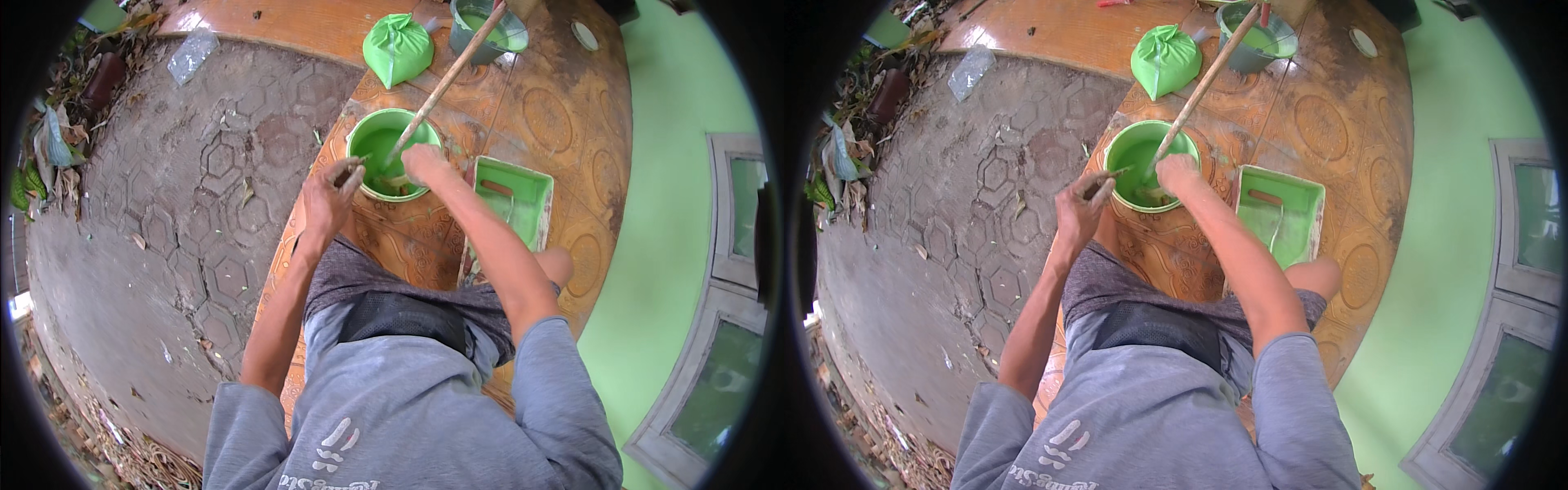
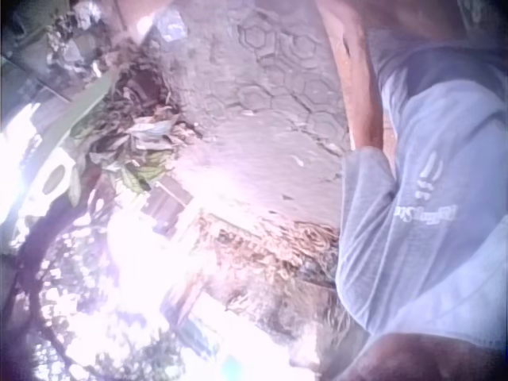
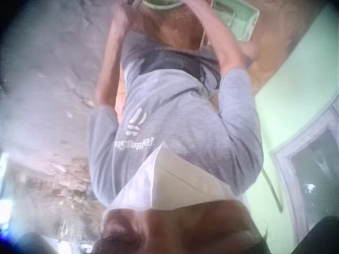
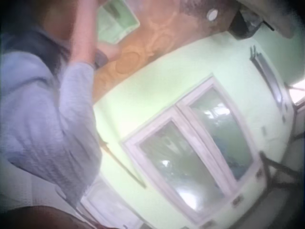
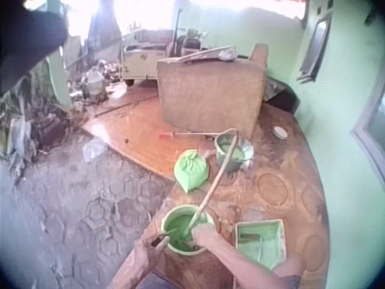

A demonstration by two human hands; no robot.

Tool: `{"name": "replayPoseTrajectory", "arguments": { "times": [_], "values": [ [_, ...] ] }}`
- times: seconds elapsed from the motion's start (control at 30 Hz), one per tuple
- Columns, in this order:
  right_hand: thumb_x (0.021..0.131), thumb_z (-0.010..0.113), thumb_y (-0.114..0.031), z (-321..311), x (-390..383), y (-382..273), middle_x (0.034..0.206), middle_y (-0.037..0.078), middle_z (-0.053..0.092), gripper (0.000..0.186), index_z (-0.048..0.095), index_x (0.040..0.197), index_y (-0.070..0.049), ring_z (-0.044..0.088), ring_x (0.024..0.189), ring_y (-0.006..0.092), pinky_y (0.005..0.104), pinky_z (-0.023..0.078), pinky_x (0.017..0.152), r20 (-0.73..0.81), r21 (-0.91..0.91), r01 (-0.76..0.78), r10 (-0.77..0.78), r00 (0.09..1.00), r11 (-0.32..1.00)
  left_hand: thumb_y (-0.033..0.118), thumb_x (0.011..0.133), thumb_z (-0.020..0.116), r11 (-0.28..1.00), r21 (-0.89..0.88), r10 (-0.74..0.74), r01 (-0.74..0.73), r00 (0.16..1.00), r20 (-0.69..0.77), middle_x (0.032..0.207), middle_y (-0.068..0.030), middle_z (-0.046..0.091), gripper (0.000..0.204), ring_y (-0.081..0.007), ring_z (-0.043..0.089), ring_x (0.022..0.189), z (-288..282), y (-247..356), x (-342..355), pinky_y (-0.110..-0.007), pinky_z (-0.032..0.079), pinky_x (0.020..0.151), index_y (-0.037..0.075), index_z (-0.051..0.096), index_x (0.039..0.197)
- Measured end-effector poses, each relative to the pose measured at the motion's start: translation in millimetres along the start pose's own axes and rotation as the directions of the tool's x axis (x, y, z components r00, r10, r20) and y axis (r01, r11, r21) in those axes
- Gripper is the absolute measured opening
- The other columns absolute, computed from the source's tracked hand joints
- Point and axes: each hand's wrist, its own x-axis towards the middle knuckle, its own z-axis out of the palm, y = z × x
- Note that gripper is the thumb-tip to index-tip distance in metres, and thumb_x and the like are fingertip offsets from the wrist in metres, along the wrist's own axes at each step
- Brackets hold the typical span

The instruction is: The person sits on the floor and stirs green paint in a bucket using a wooden stick. They then pour the paint into a green plastic bag, tie it, and continue stirring the remaining paint in the bucket.

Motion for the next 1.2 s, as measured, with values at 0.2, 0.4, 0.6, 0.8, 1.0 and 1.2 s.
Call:
{"name": "replayPoseTrajectory", "arguments": {
  "times": [0.2,0.4,0.6,0.8,1.0,1.2],
  "values": [
    [0.079,0.052,-0.012,-26,-19,20,0.084,0.016,0.067,0.020,0.069,0.082,-0.002,0.066,0.082,0.0297,0.0401,0.051,0.071,-0.116,-0.014,-0.005,0.004,0.993,1.000,0.016,0.083,0.066,0.993,-0.043,0.110,-0.112,0.993,-0.042,0.074,-0.0087,0.067,0.021,-0.0068,0.058,0.065,-12,6,35,-0.024,0.048,0.060,0.004,0.067,0.100],
    [0.080,0.052,-0.013,-29,-27,31,0.082,0.021,0.065,0.019,0.064,0.083,0.001,0.064,0.080,0.0337,0.0443,0.049,0.071,-0.220,0.155,-0.016,0.050,0.974,0.988,0.018,0.081,0.067,0.972,0.131,0.204,-0.193,0.976,-0.077,0.081,-0.0101,0.064,0.024,-0.0192,0.062,0.066,-12,4,50,-0.031,0.049,0.062,0.009,0.067,0.103],
    [0.083,0.059,-0.022,-31,-28,24,0.077,0.022,0.062,0.024,0.057,0.087,0.001,0.062,0.074,0.0366,0.0458,0.049,0.068,-0.342,0.265,0.049,0.047,0.939,0.963,0.020,0.082,0.066,0.972,0.113,0.214,-0.207,0.975,-0.059,0.085,-0.0101,0.064,0.025,-0.0200,0.063,0.067,-9,4,52,-0.031,0.050,0.063,0.008,0.067,0.104],
    [0.084,0.058,-0.023,-44,-35,21,0.078,0.020,0.064,0.026,0.059,0.093,0.001,0.064,0.076,0.0337,0.0452,0.051,0.067,-0.342,0.429,0.037,0.125,0.931,0.902,0.020,0.086,0.062,0.988,0.090,0.115,-0.126,0.985,0.125,0.085,-0.0112,0.067,0.027,-0.0143,0.064,0.071,-2,20,58,-0.027,0.049,0.063,0.007,0.064,0.109],
    [0.085,0.060,-0.019,-44,-50,-1,0.069,0.018,0.062,0.022,0.058,0.090,0.002,0.063,0.059,0.0287,0.0377,0.052,0.056,-0.364,0.677,0.061,0.261,0.894,0.734,0.023,0.088,0.054,0.927,-0.275,-0.184,0.255,0.948,0.260,0.098,-0.0163,0.065,0.039,-0.0212,0.066,0.079,13,34,30,-0.030,0.051,0.068,-0.002,0.053,0.118],
    [0.086,0.058,-0.017,-10,-67,-41,0.062,0.010,0.057,0.017,0.058,0.089,0.000,0.057,0.052,0.0207,0.0323,0.049,0.048,-0.596,0.565,0.203,0.226,0.770,0.799,0.030,0.093,0.047,0.563,-0.508,-0.538,0.652,0.756,0.373,0.104,-0.0171,0.059,0.037,-0.0239,0.064,0.080,20,32,9,-0.031,0.052,0.065,0.000,0.044,0.114]
  ]
}}
